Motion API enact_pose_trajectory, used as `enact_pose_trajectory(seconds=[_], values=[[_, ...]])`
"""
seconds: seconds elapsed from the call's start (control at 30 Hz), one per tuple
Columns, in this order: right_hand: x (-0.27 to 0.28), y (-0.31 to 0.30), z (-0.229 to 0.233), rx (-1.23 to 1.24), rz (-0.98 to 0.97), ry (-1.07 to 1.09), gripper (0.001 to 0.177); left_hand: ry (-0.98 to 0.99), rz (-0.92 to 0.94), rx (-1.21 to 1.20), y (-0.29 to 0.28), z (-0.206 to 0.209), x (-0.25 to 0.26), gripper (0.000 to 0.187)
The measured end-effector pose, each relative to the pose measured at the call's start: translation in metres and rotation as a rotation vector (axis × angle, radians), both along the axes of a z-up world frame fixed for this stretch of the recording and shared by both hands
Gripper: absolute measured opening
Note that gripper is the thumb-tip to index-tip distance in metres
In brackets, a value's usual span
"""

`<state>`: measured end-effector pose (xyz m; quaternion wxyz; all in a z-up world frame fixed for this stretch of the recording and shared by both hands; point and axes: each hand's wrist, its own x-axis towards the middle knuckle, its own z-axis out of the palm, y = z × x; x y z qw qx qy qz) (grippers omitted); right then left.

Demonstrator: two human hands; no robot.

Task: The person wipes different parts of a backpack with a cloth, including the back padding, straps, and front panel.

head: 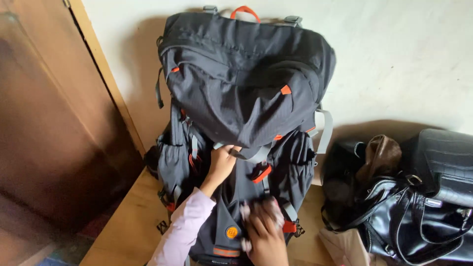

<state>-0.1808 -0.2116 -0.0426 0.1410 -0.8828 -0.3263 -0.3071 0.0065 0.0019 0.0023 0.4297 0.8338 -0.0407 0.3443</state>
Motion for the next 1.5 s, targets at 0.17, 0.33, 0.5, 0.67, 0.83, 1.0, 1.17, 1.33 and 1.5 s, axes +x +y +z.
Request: enact_pose_trajectory(seconds=[0.17,0.33,0.5,0.67,0.83,1.0,1.17,1.33,1.5], values=[[-0.018,-0.037,-0.006,0.076,0.154,0.258,0.04,0.141,-0.061,-0.091,0.005,-0.001,0.002,0.049],[-0.006,0.0,0.052,0.441,0.298,0.422,0.042,0.155,-0.337,-0.28,0.007,0.016,-0.012,0.041],[0.047,0.05,0.054,0.623,0.241,0.091,0.049,0.166,-0.396,-0.344,0.015,-0.011,0.008,0.041],[0.065,0.073,0.114,0.525,0.276,0.057,0.075,0.039,-1.011,-0.836,0.027,-0.077,0.05,0.048],[0.03,0.038,0.057,0.314,0.256,0.198,0.062,0.185,-0.314,-0.479,0.017,-0.02,0.002,0.037],[-0.005,0.001,0.045,0.284,0.227,0.326,0.047,0.16,-0.265,-0.487,0.013,-0.017,0.0,0.041],[-0.009,0.0,0.072,0.685,0.361,0.62,0.055,0.17,-0.382,-0.5,0.018,-0.008,-0.006,0.028],[0.035,0.038,0.091,0.595,0.234,0.246,0.057,0.224,-0.481,-0.625,0.035,-0.071,0.036,0.022],[0.058,0.068,0.077,0.27,0.05,0.308,0.067,0.034,-0.49,-0.539,0.012,0.013,-0.032,0.028]])
